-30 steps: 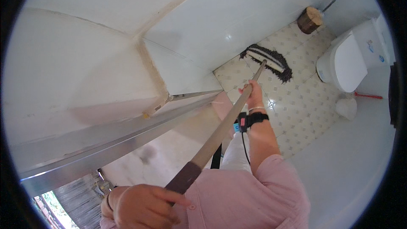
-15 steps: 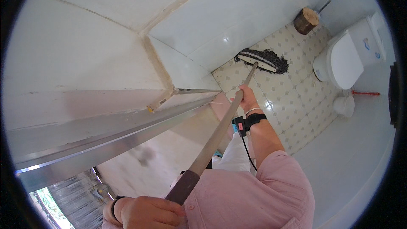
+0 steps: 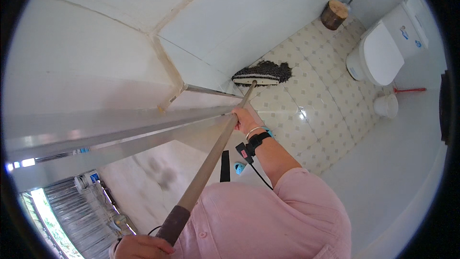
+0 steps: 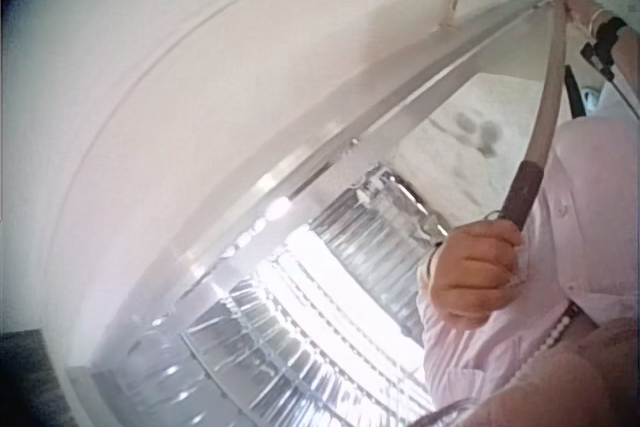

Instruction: The person is using a long-handled cleaning brush to scrub the inside and surround of a squat toilet and a western-style toilet.

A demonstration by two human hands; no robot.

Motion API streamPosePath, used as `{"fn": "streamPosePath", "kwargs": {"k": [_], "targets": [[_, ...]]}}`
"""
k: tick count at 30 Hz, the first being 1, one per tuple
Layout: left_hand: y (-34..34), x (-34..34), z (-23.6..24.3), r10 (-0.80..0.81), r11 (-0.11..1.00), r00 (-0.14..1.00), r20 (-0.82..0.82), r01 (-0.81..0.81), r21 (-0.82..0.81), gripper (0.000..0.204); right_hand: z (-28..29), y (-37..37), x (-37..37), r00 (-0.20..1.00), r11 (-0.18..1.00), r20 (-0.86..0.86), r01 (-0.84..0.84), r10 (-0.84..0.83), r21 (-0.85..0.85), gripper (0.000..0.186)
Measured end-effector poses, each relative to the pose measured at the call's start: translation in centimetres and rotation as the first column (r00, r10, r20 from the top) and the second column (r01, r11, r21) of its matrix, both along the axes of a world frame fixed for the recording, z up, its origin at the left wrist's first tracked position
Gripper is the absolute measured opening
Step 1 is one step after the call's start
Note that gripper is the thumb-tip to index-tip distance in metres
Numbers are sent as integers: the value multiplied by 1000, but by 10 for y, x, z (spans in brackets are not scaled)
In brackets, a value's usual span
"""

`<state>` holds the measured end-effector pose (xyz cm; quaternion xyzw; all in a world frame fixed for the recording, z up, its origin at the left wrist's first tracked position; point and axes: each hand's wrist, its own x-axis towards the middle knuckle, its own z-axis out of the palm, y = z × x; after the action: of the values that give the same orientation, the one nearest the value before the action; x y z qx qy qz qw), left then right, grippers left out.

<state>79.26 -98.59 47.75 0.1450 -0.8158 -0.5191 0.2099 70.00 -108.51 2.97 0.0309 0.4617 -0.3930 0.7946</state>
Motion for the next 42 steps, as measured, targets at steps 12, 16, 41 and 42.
{"fn": "streamPosePath", "kwargs": {"k": [12, 16, 41, 42], "targets": [[-10, 42, -25, -56, 998, 998, 7, 56, -12, 23, -38, 30, 12, 981, 982, -50, 187, -185, 23, 17], [-23, 57, -43, -141, 990, 988, -61, 143, 23, 20, -75, 23, 18, 969, 967, 18, 248, -248, -64, 19], [-23, 92, -85, 34, 995, 999, 18, -32, -91, 23, -108, -28, 90, 996, 996, 6, 90, -90, 18, 15], [-23, 89, -84, -23, 996, 999, 31, 26, -85, 23, -100, -24, 82, 994, 994, 3, 109, -110, 24, 15]]}}
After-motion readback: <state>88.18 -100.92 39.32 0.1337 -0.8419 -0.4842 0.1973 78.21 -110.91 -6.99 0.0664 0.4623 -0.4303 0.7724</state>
